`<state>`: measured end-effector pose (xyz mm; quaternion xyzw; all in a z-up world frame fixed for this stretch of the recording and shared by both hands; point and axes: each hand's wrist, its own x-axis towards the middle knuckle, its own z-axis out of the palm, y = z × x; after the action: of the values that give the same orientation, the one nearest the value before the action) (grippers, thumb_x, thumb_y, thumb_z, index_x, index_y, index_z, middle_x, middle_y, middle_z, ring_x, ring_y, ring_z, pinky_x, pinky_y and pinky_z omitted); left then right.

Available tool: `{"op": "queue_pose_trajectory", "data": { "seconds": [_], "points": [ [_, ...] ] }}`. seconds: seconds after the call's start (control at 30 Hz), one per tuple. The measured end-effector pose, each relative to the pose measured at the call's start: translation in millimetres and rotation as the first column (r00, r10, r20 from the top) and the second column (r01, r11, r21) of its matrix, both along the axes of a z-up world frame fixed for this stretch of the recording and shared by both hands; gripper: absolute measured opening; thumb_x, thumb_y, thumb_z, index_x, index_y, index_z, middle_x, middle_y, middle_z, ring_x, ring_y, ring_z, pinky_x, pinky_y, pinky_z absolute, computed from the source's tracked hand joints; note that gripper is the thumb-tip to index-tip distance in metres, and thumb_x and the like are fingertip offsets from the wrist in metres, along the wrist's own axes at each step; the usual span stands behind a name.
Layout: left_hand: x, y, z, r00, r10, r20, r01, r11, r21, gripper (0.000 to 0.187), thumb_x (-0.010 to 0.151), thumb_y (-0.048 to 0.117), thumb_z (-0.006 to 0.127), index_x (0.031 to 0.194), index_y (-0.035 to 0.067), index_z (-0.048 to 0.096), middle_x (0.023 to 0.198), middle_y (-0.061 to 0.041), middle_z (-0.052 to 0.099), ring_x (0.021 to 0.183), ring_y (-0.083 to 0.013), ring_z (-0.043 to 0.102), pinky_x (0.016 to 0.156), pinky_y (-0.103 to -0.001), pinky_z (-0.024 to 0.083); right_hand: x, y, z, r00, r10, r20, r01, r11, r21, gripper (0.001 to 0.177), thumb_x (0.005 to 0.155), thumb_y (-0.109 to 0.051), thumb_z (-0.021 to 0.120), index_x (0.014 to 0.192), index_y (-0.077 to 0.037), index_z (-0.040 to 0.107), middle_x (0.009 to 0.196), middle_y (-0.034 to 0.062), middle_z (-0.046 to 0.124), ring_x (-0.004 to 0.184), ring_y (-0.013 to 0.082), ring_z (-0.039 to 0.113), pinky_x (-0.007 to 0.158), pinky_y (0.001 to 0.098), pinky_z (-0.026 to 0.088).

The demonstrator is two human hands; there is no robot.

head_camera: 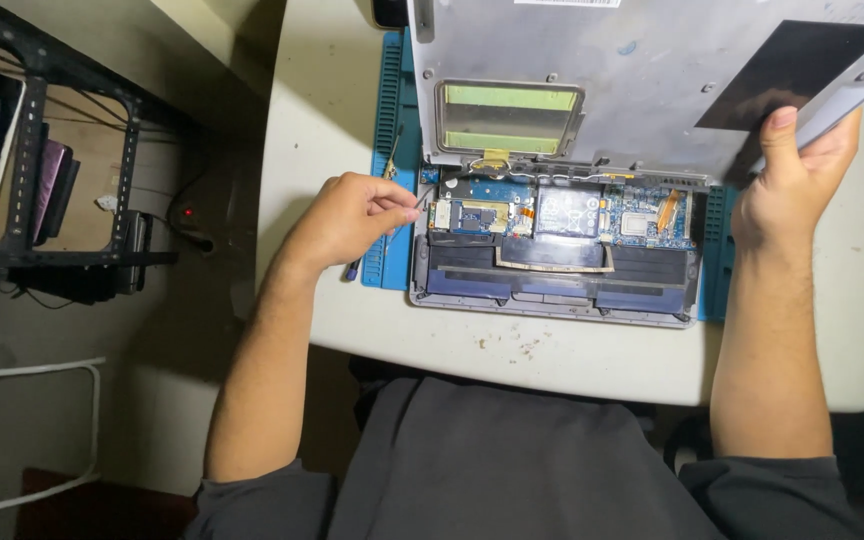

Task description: Disassembling a laptop by removing the battery, disconnecting ribbon cables, and unscrewing internal components.

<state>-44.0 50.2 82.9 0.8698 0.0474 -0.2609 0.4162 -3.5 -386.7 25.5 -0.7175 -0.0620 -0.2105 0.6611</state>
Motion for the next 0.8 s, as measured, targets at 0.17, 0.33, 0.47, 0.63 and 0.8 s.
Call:
{"op": "queue_pose_trajectory", "data": {
  "seconds": [0.17,0.33,0.47,0.63,0.8],
  "points": [
    [0,0,-3,0.980,-0.012,-0.198,-0.021,0.987,-0.162,0.016,0.093,0.023,0.075,0.098,0.008,0.073,0.084,-0.007,0.076,0.077,-0.0154,0.074,0.069,-0.022,0.056,6,-1,-8,0.999,-0.007,0.051,0.005,0.999,0.046,0.048,0.114,-0.030,0.071,0.145,-0.002,0.047,0.110,0.0087,0.056,0.102,0.0206,0.055,0.099,0.0364,0.050],
    [3,5,-10,0.991,-0.078,-0.105,0.041,0.948,-0.315,0.028,0.090,0.013,0.075,0.118,0.008,0.071,0.093,-0.006,0.074,0.085,-0.0129,0.071,0.083,-0.024,0.057,10,7,5,0.993,0.011,0.118,-0.009,1.000,-0.014,0.042,0.117,-0.026,0.068,0.143,-0.001,0.048,0.119,0.0143,0.056,0.110,0.0253,0.055,0.104,0.0398,0.049],
    [5,2,-16,1.000,-0.023,0.004,0.023,0.965,-0.261,0.031,0.085,0.015,0.080,0.116,0.009,0.076,0.101,-0.004,0.078,0.095,-0.0118,0.071,0.089,-0.024,0.059,16,3,4,0.982,0.026,0.185,-0.012,0.997,-0.080,0.046,0.117,-0.029,0.065,0.146,0.002,0.046,0.129,0.0179,0.055,0.121,0.0282,0.053,0.113,0.0419,0.045],
    [5,-5,-23,0.993,0.067,-0.096,-0.096,0.933,-0.346,0.025,0.088,0.005,0.076,0.113,0.004,0.074,0.095,-0.010,0.073,0.085,-0.0170,0.077,0.082,-0.024,0.066,18,-2,-3,0.988,0.014,0.154,-0.011,1.000,-0.021,0.046,0.116,-0.032,0.068,0.143,-0.001,0.047,0.124,0.0142,0.054,0.117,0.0250,0.053,0.112,0.0403,0.046],
    [6,-7,-26,0.999,0.029,-0.021,-0.035,0.931,-0.362,0.029,0.088,0.004,0.071,0.117,0.006,0.074,0.094,-0.007,0.077,0.090,-0.0122,0.076,0.086,-0.023,0.063,20,-8,-4,0.965,0.110,0.236,-0.106,0.994,-0.030,0.039,0.122,-0.018,0.058,0.151,0.001,0.041,0.145,0.0256,0.051,0.137,0.0379,0.050,0.125,0.0507,0.042]
  ]
}}
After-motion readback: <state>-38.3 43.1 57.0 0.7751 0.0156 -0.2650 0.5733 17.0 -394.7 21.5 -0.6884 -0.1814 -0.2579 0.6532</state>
